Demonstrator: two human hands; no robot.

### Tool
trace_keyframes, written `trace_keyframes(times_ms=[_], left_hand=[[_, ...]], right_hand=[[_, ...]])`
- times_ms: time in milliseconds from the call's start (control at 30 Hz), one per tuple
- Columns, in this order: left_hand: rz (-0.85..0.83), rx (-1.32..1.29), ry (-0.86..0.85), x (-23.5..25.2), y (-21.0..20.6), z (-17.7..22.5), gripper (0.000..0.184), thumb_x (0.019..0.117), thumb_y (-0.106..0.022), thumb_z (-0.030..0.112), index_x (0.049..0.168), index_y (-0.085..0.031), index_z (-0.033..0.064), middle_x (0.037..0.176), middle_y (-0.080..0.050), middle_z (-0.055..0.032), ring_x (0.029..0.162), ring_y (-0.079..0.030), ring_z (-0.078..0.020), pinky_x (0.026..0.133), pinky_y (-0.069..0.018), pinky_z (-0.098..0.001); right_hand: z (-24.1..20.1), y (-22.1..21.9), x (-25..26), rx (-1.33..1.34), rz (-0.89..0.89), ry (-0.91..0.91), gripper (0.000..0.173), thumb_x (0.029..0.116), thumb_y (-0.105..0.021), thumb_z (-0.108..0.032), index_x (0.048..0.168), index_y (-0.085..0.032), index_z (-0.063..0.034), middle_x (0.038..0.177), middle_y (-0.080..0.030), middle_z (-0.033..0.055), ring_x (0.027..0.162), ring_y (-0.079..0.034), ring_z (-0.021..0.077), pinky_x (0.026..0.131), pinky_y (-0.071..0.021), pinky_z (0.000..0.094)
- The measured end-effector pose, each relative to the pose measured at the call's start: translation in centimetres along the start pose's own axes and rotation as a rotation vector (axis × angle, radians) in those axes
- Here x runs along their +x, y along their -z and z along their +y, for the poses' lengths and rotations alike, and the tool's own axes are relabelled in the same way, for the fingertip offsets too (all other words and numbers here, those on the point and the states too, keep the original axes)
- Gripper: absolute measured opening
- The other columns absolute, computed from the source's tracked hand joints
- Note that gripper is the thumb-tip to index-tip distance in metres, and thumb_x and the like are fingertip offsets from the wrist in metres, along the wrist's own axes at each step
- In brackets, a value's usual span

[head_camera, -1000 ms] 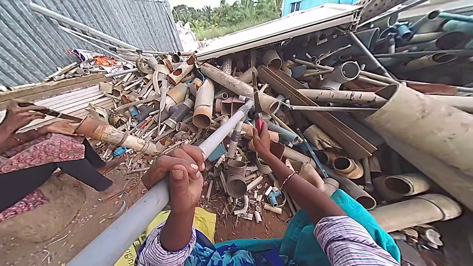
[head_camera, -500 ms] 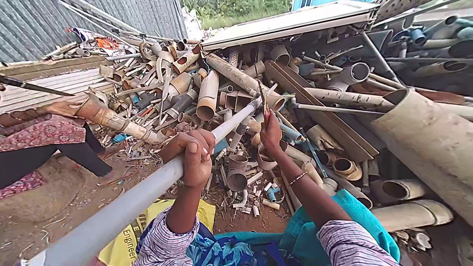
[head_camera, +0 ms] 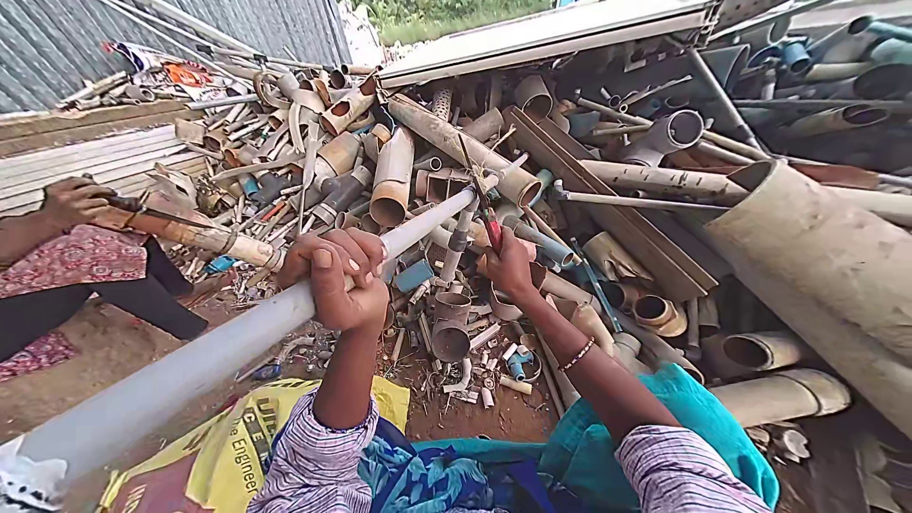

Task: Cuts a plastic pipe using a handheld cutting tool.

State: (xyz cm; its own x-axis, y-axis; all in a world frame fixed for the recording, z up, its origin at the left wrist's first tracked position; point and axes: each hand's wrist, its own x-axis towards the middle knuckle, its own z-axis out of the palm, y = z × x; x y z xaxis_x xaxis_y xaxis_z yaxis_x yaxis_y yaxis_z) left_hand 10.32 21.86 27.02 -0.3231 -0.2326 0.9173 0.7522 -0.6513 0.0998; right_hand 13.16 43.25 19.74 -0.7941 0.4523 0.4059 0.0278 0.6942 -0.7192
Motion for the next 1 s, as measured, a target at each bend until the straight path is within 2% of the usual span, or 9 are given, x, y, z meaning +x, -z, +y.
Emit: trace_keyframes(times_ms=[167,300,400,500,600,700,833,900,1000], left_hand=[[0.093,-0.072,-0.081,2.6,1.8,1.0,0.031,0.1003,-0.046,0.018,0.07,-0.052,0.0169,0.05,-0.051,0.0046,0.042,-0.051,-0.0076,0.044,-0.0479,-0.023],[0.222,-0.099,-0.111,5.2,4.0,2.8,0.037,0.1014,-0.025,0.009,0.07,-0.043,0.011,0.046,-0.044,0.0007,0.037,-0.048,-0.0113,0.04,-0.0471,-0.0247],[0.256,-0.154,-0.085,5.7,4.4,3.5,0.039,0.102,-0.027,0.009,0.067,-0.044,0.0086,0.045,-0.044,-0.0009,0.037,-0.049,-0.0129,0.042,-0.0481,-0.0263],[0.263,-0.07,-0.025,4.9,3.1,4.6,0.044,0.1023,-0.018,0.011,0.064,-0.041,0.0137,0.044,-0.042,0.0012,0.037,-0.046,-0.0114,0.041,-0.047,-0.025],[0.209,-0.071,0.004,4.1,1.9,5.5,0.041,0.1018,-0.021,0.01,0.067,-0.042,0.0137,0.045,-0.041,0.0018,0.037,-0.046,-0.0114,0.041,-0.0463,-0.0247],[0.166,-0.077,0.007,3.2,0.6,6.0,0.036,0.1013,-0.033,0.011,0.068,-0.046,0.0139,0.047,-0.044,0.0027,0.039,-0.048,-0.0108,0.043,-0.0475,-0.0252],[0.035,-0.13,-0.007,1.8,-0.7,6.4,0.03,0.0968,-0.061,0.02,0.068,-0.053,0.0151,0.053,-0.05,0.0049,0.045,-0.051,-0.0074,0.047,-0.0475,-0.0222],[0.06,-0.134,-0.031,1.7,-0.7,6.2,0.03,0.0972,-0.059,0.019,0.068,-0.053,0.0148,0.052,-0.049,0.0045,0.044,-0.05,-0.0075,0.046,-0.0476,-0.0226],[0.166,-0.087,-0.084,3.7,2.2,5.2,0.038,0.101,-0.034,0.014,0.065,-0.045,0.0138,0.046,-0.043,0.0023,0.038,-0.045,-0.01,0.04,-0.0442,-0.0241]], right_hand=[[-1.9,1.2,-1.7,-0.145,-0.059,0.01,0.032,0.0995,-0.058,-0.005,0.127,-0.058,0.0118,0.114,-0.065,0.0319,0.105,-0.065,0.0477,0.089,-0.0486,0.0634],[-3.2,1.2,-3.2,-0.228,-0.106,0.048,0.042,0.1012,-0.056,-0.006,0.14,-0.052,0.0102,0.123,-0.061,0.0322,0.106,-0.065,0.0479,0.089,-0.0497,0.0626],[-3.3,0.8,-3.4,-0.248,-0.082,0.089,0.045,0.0995,-0.054,-0.002,0.142,-0.049,0.0092,0.124,-0.061,0.0316,0.104,-0.066,0.0475,0.084,-0.0511,0.0622],[-2.8,0.5,-3.2,-0.259,-0.047,0.106,0.048,0.0973,-0.056,-0.001,0.144,-0.047,0.0082,0.126,-0.061,0.0321,0.104,-0.066,0.0494,0.082,-0.0514,0.0642],[-1.8,0.7,-2.5,-0.302,-0.003,0.156,0.05,0.0963,-0.057,0.001,0.144,-0.046,0.0089,0.125,-0.062,0.0326,0.1,-0.067,0.0511,0.076,-0.0522,0.0643],[-1.3,1.0,-1.9,-0.315,0.047,0.203,0.042,0.0984,-0.056,-0.001,0.139,-0.049,0.0094,0.124,-0.061,0.0318,0.091,-0.069,0.0489,0.069,-0.0541,0.0616],[-2.4,2.7,-1.9,-0.269,-0.006,0.164,0.041,0.0959,-0.059,0.001,0.135,-0.05,0.0091,0.128,-0.059,0.0328,0.093,-0.068,0.0496,0.071,-0.0529,0.0639],[-3.1,3.2,-2.0,-0.252,-0.019,0.167,0.04,0.097,-0.059,0.0,0.135,-0.052,0.0098,0.124,-0.061,0.0327,0.1,-0.066,0.0504,0.076,-0.0515,0.0651],[-4.8,3.5,-3.0,-0.27,-0.114,0.113,0.039,0.0963,-0.058,0.0,0.135,-0.055,0.0094,0.121,-0.063,0.0312,0.104,-0.065,0.0487,0.083,-0.0499,0.0647]])
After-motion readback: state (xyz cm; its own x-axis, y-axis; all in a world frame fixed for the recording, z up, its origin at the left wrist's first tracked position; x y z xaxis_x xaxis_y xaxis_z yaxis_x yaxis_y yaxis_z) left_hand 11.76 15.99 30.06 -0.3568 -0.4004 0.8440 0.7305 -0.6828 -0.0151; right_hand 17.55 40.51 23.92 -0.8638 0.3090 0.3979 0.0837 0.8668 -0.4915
